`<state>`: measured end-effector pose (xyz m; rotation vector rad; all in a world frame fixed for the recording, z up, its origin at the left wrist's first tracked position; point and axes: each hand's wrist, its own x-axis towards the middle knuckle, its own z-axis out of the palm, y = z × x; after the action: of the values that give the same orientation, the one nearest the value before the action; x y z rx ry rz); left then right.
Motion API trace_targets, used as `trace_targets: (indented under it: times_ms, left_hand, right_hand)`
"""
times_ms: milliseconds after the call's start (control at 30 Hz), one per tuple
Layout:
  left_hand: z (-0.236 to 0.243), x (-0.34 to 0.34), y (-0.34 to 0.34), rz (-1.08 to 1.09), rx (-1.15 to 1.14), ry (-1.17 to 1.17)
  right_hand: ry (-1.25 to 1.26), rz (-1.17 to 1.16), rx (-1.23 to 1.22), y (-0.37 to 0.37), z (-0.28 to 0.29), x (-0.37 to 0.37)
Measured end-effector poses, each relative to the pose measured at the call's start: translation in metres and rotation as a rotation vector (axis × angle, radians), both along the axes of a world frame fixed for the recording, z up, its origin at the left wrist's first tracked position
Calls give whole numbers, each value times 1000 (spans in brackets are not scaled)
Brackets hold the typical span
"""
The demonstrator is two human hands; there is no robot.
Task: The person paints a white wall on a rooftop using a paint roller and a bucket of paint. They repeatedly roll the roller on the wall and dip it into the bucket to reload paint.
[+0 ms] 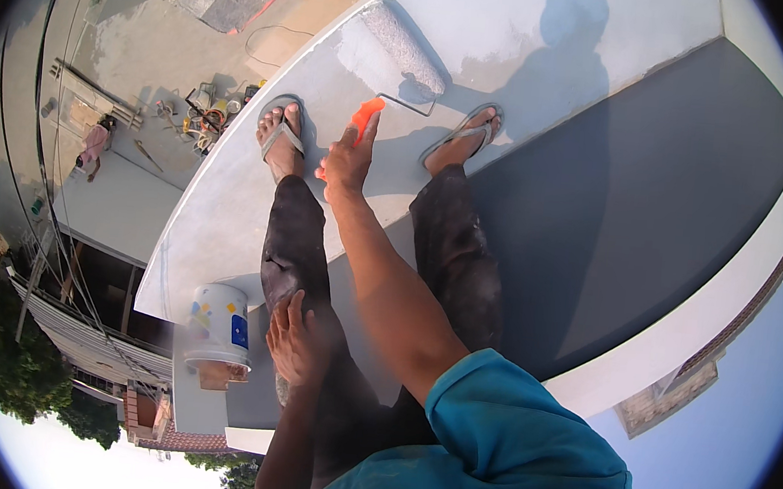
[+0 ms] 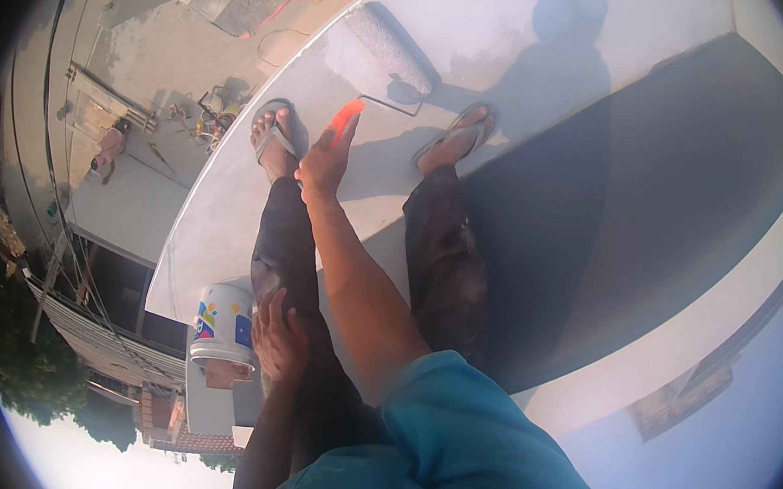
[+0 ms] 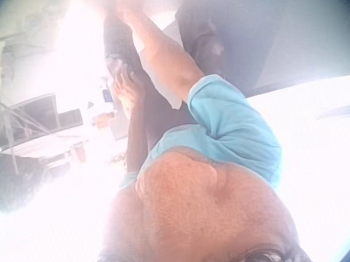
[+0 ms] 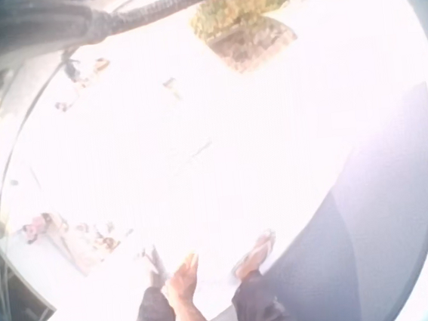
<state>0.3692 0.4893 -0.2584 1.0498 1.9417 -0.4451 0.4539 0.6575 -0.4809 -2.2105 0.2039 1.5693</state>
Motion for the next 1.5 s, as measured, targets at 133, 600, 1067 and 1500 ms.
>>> trace_targets:
  times_ms: [133,600,1067,1500]
  left_hand:
    - [0,-1,2,-2,-34,13]
    - [-1,8,15,-62,-54,12]
    - [-9,32,28,-116,-118,59]
    - [-14,54,25,-171,-184,124]
  right_hand:
    - [-39,90,-44,2,-2,12]
    - [-218,131,170,-36,-47,-7]
    - [-296,229,139,180,-60,201]
    - [-480,428,180,371,-121,353]
